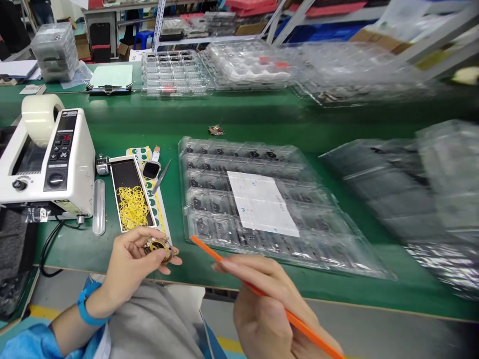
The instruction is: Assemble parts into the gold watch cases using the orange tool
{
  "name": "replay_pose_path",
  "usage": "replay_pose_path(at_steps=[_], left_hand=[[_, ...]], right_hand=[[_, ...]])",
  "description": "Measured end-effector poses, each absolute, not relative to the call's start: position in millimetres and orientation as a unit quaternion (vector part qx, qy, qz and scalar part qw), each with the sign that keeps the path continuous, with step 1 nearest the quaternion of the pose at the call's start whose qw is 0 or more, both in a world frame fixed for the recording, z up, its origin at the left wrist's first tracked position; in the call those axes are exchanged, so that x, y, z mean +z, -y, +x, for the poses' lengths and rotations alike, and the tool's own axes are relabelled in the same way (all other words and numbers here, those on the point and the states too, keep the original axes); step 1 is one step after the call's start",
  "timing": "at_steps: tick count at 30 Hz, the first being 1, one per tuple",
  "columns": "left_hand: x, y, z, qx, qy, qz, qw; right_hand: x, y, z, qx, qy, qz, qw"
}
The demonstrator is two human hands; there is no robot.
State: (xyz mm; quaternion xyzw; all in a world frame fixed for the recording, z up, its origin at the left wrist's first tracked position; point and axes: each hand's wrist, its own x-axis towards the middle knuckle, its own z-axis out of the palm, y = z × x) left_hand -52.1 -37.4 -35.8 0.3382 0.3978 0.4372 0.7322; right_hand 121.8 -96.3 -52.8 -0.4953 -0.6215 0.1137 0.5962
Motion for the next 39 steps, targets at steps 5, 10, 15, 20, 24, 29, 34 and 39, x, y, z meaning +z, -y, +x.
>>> replay_pose_path(at_steps=[5,10,15,20,24,29,34,39], left_hand=[[-37.2,38.2,-52.8,0.456,-0.398,0.386,0.696],[-40.1,44.0,-52.7,0.506,-0.419,0.465,0.593],[-39.2,56.5,-55.8,0.492,-0.435,0.562,0.502],[-41.3,65.2,-61.0,0.501,-0.44,0.619,0.415],[-42.2,63.8,-64.0,0.507,-0.425,0.659,0.358],[-43.7,61.6,-65.3,0.49,-0.424,0.674,0.354],[-48.9,61.3,-68.2,0.462,-0.464,0.636,0.408],[-52.3,55.9,-69.7,0.455,-0.489,0.588,0.457]], right_hand=[[-46.4,98.5,107.4,0.093,0.647,-0.49,0.576],[-43.3,90.9,89.2,0.007,0.734,-0.445,0.512],[-49.2,76.9,74.9,-0.01,0.709,-0.487,0.51],[-43.5,70.9,70.7,0.033,0.7,-0.518,0.49],[-40.4,69.1,70.1,0.081,0.697,-0.52,0.487],[-42.2,62.1,72.3,0.073,0.72,-0.502,0.474],[-38.3,56.7,74.8,0.187,0.714,-0.464,0.491],[-30.6,55.0,73.8,0.311,0.66,-0.457,0.508]])
